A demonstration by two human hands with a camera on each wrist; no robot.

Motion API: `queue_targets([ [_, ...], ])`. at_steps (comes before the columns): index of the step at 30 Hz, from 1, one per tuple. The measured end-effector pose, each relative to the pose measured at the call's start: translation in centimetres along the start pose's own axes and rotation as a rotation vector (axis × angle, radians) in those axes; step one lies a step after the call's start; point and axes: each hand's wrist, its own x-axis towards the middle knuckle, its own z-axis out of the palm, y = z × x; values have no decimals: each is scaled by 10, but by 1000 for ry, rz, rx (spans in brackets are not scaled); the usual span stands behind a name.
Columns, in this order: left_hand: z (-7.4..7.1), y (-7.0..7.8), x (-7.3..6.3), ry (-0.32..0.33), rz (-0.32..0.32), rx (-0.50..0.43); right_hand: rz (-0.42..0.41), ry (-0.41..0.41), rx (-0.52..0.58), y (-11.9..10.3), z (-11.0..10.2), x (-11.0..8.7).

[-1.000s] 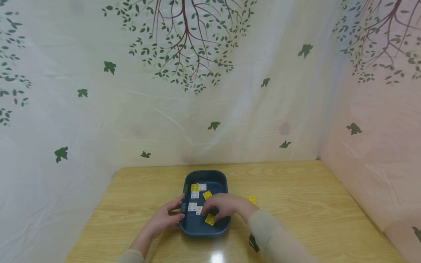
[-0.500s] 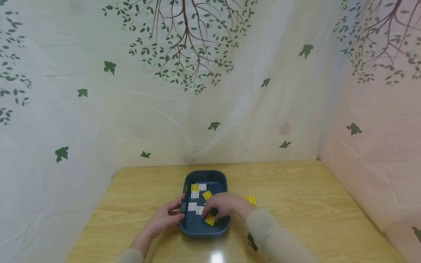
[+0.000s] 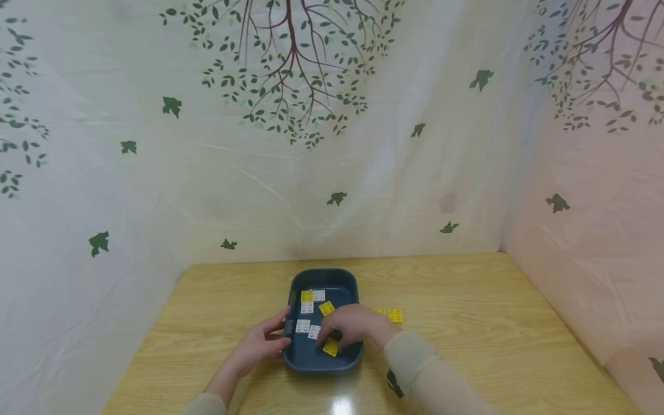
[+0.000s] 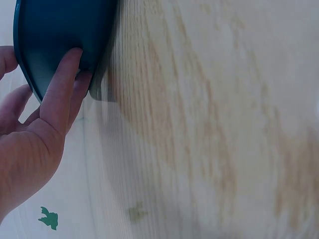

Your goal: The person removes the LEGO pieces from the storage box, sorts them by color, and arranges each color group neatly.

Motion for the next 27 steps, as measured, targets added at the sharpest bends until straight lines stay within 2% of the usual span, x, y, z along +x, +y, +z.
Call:
queue_targets([
  [5,-1,0,0,-9,4,-5,-20,-18,12,2,3,5],
  [16,-2,0,0,-24,16,-16,-67,-89,109,-4,1,11],
  [27,-1,2,-1,-26,10,-3,-65,-127,175,-5,3,14],
])
